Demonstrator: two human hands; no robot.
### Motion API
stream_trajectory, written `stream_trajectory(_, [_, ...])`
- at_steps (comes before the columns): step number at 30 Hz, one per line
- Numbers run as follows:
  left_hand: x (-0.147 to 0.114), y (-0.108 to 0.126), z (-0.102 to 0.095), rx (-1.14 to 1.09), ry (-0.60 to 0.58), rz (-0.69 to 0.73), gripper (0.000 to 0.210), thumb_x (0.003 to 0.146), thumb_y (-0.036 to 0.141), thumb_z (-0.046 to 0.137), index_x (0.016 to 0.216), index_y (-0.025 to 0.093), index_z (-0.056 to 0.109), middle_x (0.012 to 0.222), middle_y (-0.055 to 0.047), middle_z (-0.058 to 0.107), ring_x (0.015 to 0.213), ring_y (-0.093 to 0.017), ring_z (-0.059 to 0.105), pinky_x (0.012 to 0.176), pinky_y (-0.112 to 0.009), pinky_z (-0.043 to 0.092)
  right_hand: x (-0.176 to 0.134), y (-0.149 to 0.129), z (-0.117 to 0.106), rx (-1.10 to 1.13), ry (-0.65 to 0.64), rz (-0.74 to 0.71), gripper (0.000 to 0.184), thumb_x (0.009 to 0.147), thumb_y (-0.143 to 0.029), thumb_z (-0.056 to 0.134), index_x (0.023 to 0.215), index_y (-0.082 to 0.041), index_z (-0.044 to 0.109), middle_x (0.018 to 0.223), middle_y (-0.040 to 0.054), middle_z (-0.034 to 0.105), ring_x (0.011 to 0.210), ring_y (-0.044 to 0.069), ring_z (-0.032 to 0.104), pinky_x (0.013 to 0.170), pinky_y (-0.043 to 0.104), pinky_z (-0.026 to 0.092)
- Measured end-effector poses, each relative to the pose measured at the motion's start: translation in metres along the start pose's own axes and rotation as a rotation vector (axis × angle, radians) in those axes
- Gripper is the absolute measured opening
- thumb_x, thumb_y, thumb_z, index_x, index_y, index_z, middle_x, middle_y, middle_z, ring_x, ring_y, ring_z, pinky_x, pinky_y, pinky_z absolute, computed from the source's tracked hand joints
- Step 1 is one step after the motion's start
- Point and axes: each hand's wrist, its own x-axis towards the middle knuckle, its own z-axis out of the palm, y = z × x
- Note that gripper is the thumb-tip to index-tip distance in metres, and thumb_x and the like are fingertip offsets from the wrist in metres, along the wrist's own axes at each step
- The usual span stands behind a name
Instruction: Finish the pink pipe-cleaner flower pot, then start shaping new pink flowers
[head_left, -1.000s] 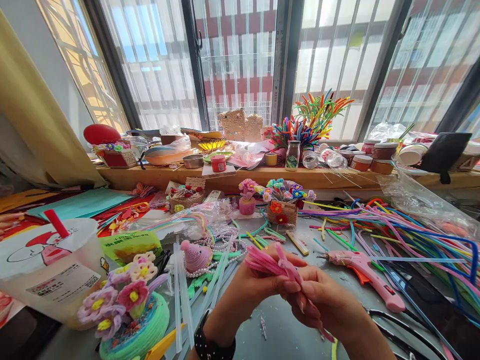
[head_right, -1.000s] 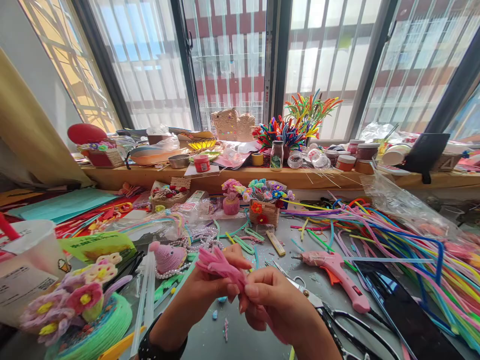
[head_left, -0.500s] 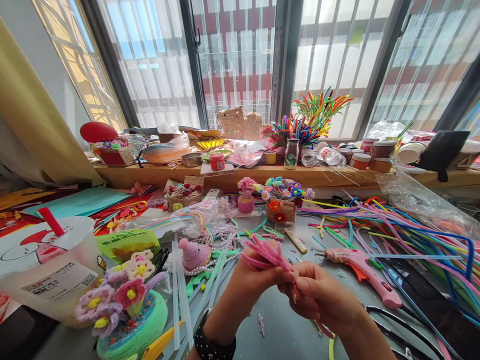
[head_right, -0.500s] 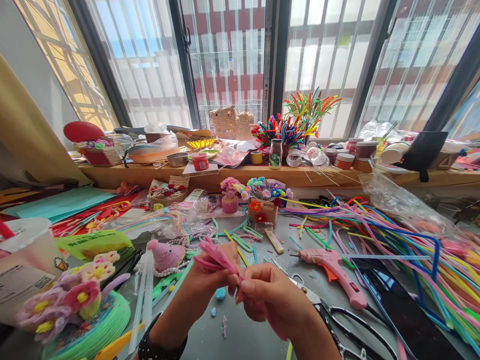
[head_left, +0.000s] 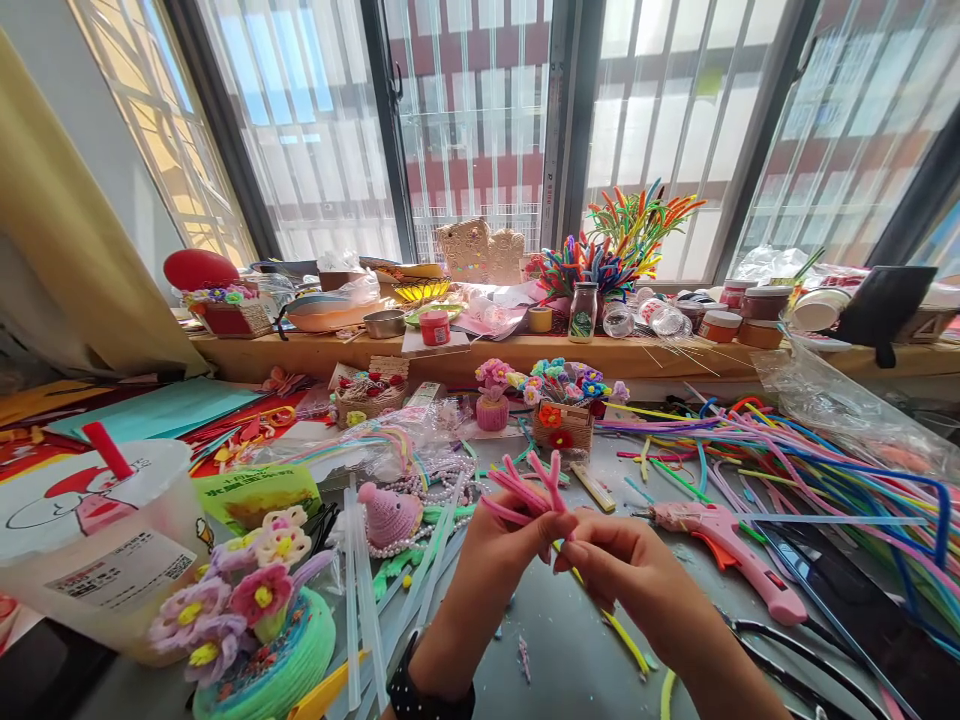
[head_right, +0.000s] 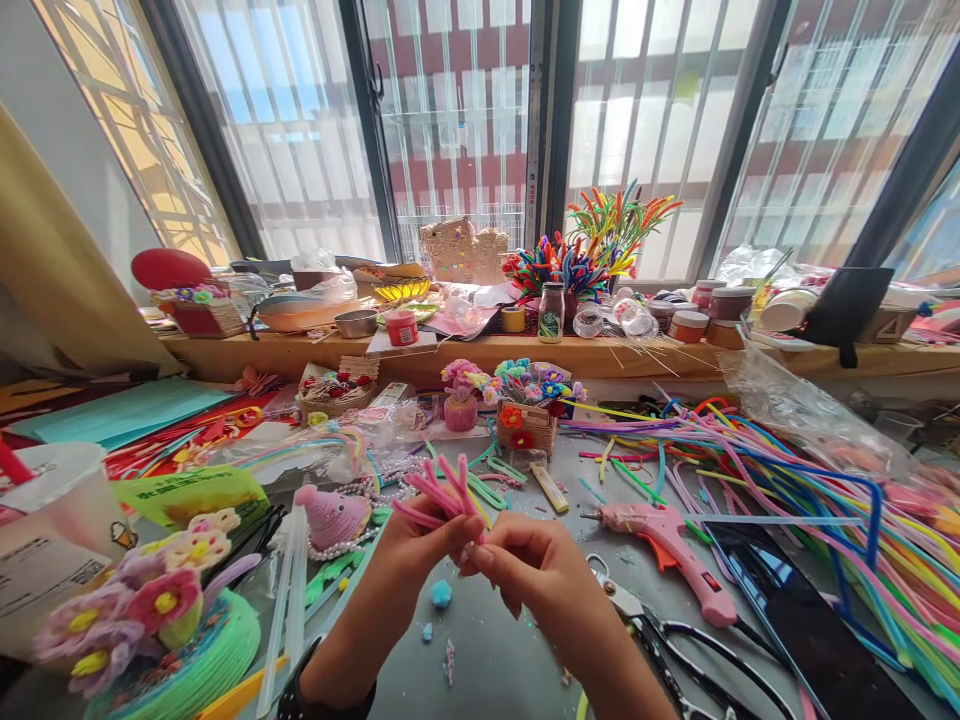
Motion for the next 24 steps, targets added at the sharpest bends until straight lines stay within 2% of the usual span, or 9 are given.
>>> stream_trajectory(8, [-0.0010, 0.0018, 0.0015, 0.044, 0.108, -0.002, 0.025, 0.054, 0.033, 0.076, 0.055, 0.015, 0.059, 0.048, 0.004, 0.051, 0.048, -0.008, 0.041, 0.049, -0.022, 0.033, 0.0031, 0.0016, 0.0040, -0.256, 0.121, -0.082, 0.035, 0.073, -0.049, 0.059, 0.069, -0.016, 0.067, 0.063, -0.0022, 0.045, 0.049, 0.007, 0.038, 0.044, 0.022, 0.027])
stream_trajectory(12, [-0.0037, 0.0051, 0.0054, 0.003, 0.113, -0.010, 0.025, 0.060, 0.036, 0.072, 0.058, 0.015, 0.060, 0.050, 0.004, 0.051, 0.052, -0.009, 0.043, 0.053, -0.021, 0.034, 0.0048, 0.0056, 0.0049, -0.066, 0.119, -0.055, 0.034, 0.073, -0.048, 0.060, 0.069, -0.015, 0.066, 0.053, -0.0047, 0.041, 0.045, 0.006, 0.035, 0.044, 0.021, 0.026])
stream_trajectory(15, [-0.0050, 0.0055, 0.0074, -0.037, 0.029, -0.046, 0.026, 0.060, 0.038, 0.071, 0.064, 0.014, 0.064, 0.053, 0.003, 0.052, 0.056, -0.011, 0.046, 0.058, -0.022, 0.036, 0.0056, 0.0070, 0.0047, 0.203, 0.074, 0.027, 0.034, 0.070, -0.047, 0.063, 0.060, -0.014, 0.061, 0.045, -0.0071, 0.034, 0.041, 0.004, 0.028, 0.041, 0.019, 0.024])
stream_trajectory(18, [-0.0053, 0.0040, 0.0073, -0.063, -0.078, -0.065, 0.028, 0.062, 0.041, 0.069, 0.060, 0.014, 0.062, 0.056, 0.000, 0.055, 0.059, -0.013, 0.048, 0.062, -0.025, 0.037, 0.0055, 0.0066, 0.0046, 0.391, 0.023, 0.082, 0.033, 0.066, -0.046, 0.067, 0.059, -0.014, 0.061, 0.044, -0.0077, 0.034, 0.038, 0.003, 0.024, 0.037, 0.018, 0.024])
stream_trajectory(20, [-0.0056, 0.0033, 0.0064, -0.060, -0.086, -0.069, 0.029, 0.065, 0.041, 0.067, 0.057, 0.014, 0.060, 0.055, 0.000, 0.056, 0.059, -0.013, 0.049, 0.062, -0.025, 0.037, 0.0046, 0.0059, 0.0049, 0.416, -0.014, 0.090, 0.033, 0.066, -0.046, 0.067, 0.062, -0.014, 0.064, 0.045, -0.0070, 0.038, 0.037, 0.003, 0.027, 0.037, 0.018, 0.025])
stream_trajectory(24, [-0.0065, 0.0052, 0.0054, -0.093, -0.009, -0.077, 0.024, 0.066, 0.037, 0.067, 0.062, 0.014, 0.062, 0.056, 0.002, 0.055, 0.056, -0.010, 0.046, 0.059, -0.023, 0.036, 0.0027, 0.0053, 0.0050, 0.264, -0.047, 0.087, 0.037, 0.070, -0.049, 0.063, 0.065, -0.013, 0.067, 0.054, -0.0023, 0.050, 0.042, 0.004, 0.041, 0.042, 0.018, 0.030])
